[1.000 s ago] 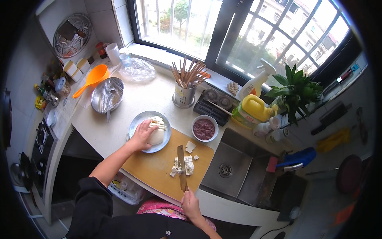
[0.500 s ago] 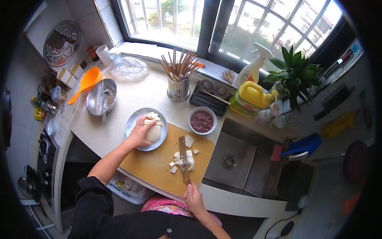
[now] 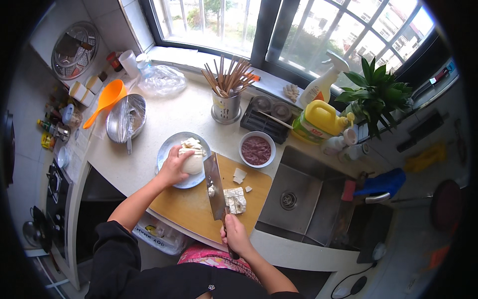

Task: The person cuts a block of tofu into small cubes using a cleaver on a wooden cutting board. They repeatedly slice the tofu and transfer the cut pieces onto a nearby plate.

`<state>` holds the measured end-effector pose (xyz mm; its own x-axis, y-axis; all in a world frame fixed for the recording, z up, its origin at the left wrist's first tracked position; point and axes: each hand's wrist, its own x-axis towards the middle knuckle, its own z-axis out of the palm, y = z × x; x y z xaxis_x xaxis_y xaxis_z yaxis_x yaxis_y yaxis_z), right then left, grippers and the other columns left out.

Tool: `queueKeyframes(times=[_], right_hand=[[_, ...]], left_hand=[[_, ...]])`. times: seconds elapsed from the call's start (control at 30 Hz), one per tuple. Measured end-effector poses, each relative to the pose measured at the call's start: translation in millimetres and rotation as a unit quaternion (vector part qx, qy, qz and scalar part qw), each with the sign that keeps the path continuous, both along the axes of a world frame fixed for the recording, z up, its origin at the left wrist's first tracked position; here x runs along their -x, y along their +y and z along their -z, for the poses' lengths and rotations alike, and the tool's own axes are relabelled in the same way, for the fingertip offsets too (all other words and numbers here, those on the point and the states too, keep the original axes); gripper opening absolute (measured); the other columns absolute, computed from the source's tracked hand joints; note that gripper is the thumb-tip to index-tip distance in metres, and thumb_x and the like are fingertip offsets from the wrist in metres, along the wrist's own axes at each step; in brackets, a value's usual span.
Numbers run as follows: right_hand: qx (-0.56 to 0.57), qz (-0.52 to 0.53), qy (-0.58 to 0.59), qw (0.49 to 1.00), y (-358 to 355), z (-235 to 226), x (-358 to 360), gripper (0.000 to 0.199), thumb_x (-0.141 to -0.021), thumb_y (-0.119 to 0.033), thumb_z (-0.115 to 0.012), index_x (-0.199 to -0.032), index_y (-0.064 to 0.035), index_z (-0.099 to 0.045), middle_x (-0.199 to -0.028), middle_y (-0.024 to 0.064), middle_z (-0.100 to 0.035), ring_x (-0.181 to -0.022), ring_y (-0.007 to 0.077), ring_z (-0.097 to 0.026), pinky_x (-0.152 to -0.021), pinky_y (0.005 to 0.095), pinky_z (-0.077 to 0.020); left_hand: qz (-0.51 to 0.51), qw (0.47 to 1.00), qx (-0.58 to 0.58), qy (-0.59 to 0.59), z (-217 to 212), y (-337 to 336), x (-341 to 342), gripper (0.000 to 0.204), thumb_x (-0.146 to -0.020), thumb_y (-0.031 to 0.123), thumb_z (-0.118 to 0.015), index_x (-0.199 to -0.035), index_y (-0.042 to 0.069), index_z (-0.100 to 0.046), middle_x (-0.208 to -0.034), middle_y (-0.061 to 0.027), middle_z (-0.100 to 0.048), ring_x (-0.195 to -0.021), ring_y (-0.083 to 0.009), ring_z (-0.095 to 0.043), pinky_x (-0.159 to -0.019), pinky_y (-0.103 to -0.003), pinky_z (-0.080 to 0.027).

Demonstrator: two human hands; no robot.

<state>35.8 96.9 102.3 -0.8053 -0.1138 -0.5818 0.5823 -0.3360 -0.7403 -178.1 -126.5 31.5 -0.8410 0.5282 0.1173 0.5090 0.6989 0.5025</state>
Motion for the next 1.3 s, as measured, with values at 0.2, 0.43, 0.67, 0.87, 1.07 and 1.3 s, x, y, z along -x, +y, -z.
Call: queueKeyframes(times=[0.2,0.43,0.67,0.87,1.07,1.3], right_hand=[[-0.074,-0.052,-0.017,0.996,-14,-9,43,0.035,-0.104,-0.039,-0.031,-0.094,-0.0075,-0.041,-0.065,0.0029,-0.046,-0.047,0.0083,-0.040,-0.042,0.0246,-0.0372],[-0.093,-0.066,-0.054,0.992,-16,-12,69,0.035,-0.103,-0.040,-0.031,-0.092,-0.0083,-0.041,-0.065,0.0028,-0.046,-0.047,0.0087,-0.041,-0.042,0.0252,-0.0379],[-0.073,-0.107,-0.127,0.983,-14,-15,93,0.034,-0.103,-0.040,-0.030,-0.097,-0.0090,-0.043,-0.066,0.0026,-0.046,-0.047,0.0087,-0.041,-0.043,0.0252,-0.0376],[-0.014,-0.103,-0.144,0.984,-12,-34,102,0.033,-0.103,-0.039,-0.031,-0.100,-0.0089,-0.044,-0.067,0.0026,-0.047,-0.048,0.0087,-0.040,-0.044,0.0248,-0.0365],[-0.028,-0.122,-0.105,0.987,-17,-56,117,0.033,-0.103,-0.038,-0.032,-0.102,-0.0074,-0.046,-0.066,0.0026,-0.047,-0.048,0.0086,-0.041,-0.043,0.0247,-0.0363],[-0.049,-0.140,-0.067,0.987,-24,-64,130,0.038,-0.103,-0.040,-0.031,-0.093,-0.0056,-0.044,-0.065,0.0017,-0.046,-0.047,0.0083,-0.042,-0.043,0.0249,-0.0390]], left_hand=[[-0.008,1.000,-0.005,-0.017,-2,-6,0,0.075,-0.053,0.005,-0.076,-0.124,0.017,-0.055,-0.126,-0.0232,-0.040,-0.120,-0.0412,-0.042,-0.097,-0.043,-0.045],[-0.008,1.000,-0.016,-0.019,-1,-7,4,0.074,-0.053,0.005,-0.077,-0.124,0.017,-0.055,-0.126,-0.0228,-0.040,-0.120,-0.0415,-0.042,-0.098,-0.043,-0.045],[-0.009,0.999,-0.016,-0.030,-2,-9,7,0.074,-0.055,0.007,-0.076,-0.125,0.018,-0.055,-0.127,-0.0227,-0.039,-0.121,-0.0413,-0.043,-0.099,-0.043,-0.045],[-0.029,0.993,-0.064,-0.100,-4,-20,15,0.075,-0.056,0.011,-0.075,-0.128,0.016,-0.053,-0.129,-0.0232,-0.039,-0.120,-0.0417,-0.044,-0.101,-0.042,-0.043],[-0.050,0.940,-0.173,-0.291,-13,-43,45,0.077,-0.059,0.011,-0.072,-0.132,0.008,-0.049,-0.131,-0.0172,-0.039,-0.125,-0.0299,-0.042,-0.103,-0.035,-0.040],[-0.056,0.789,-0.384,-0.477,-11,-65,65,0.083,-0.068,-0.003,-0.067,-0.142,0.000,-0.031,-0.135,-0.0098,-0.047,-0.124,-0.0186,-0.047,-0.103,-0.031,-0.039]])
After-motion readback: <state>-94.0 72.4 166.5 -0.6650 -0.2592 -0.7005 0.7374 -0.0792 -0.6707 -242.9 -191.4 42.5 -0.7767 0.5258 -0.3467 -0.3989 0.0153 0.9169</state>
